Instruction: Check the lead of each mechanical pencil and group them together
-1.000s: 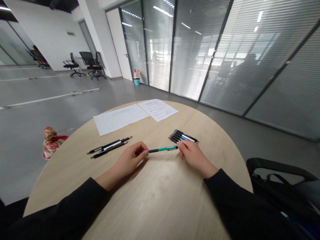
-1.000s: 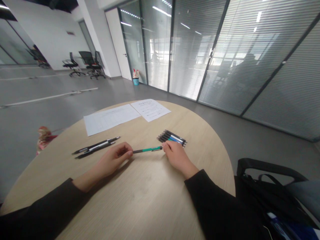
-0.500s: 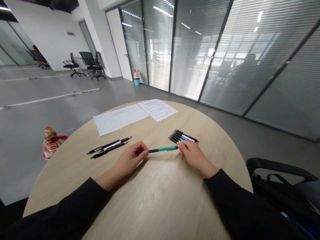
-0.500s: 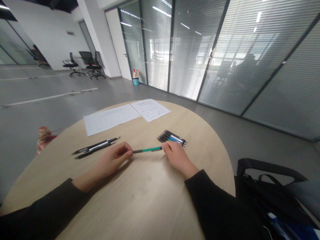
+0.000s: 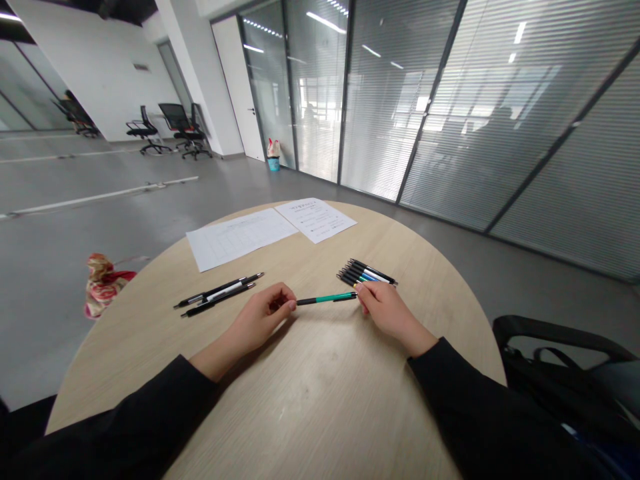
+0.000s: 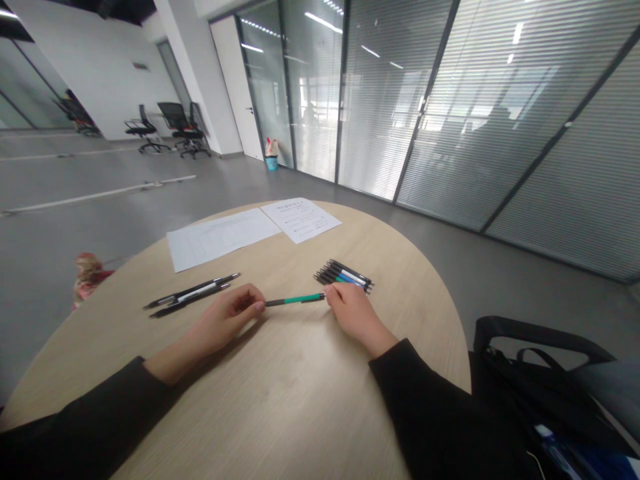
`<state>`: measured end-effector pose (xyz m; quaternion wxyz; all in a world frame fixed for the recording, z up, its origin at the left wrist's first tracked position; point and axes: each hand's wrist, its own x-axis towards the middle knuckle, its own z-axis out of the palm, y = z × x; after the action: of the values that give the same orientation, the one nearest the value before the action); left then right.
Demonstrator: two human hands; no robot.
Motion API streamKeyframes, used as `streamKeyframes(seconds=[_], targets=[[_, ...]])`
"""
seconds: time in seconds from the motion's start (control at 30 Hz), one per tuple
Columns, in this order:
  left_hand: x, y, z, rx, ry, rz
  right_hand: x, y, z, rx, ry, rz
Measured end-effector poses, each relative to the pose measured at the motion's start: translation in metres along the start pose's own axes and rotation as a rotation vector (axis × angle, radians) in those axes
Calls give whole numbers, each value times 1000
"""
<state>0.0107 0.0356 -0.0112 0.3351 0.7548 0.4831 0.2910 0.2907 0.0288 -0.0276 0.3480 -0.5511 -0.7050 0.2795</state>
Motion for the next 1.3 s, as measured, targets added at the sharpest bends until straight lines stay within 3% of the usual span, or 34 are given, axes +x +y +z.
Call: streamKeyframes(seconds=[1.3], targets=[[0, -2, 0, 5, -14, 2, 0, 8, 4, 98, -30, 51]])
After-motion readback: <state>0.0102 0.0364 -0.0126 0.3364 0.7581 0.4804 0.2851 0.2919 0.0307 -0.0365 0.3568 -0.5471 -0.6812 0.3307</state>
